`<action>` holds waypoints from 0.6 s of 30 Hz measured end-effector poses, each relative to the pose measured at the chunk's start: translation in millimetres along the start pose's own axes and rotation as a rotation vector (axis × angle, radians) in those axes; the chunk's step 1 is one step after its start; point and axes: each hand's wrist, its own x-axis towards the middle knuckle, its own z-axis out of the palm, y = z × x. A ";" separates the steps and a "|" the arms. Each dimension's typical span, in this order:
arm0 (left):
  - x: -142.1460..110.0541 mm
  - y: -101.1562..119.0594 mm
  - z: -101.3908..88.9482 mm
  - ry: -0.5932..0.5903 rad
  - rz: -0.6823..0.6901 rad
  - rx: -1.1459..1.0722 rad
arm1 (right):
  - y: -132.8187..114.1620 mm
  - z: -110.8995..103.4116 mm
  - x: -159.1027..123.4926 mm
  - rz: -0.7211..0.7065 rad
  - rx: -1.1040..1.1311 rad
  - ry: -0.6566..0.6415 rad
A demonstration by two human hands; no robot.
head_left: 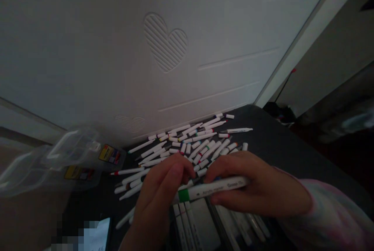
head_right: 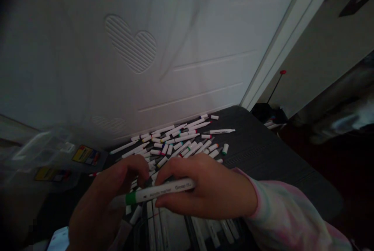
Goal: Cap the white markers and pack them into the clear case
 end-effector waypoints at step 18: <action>0.4 3.7 1.3 -0.013 0.028 -0.042 | -1.7 5.8 2.6 -0.002 0.097 0.044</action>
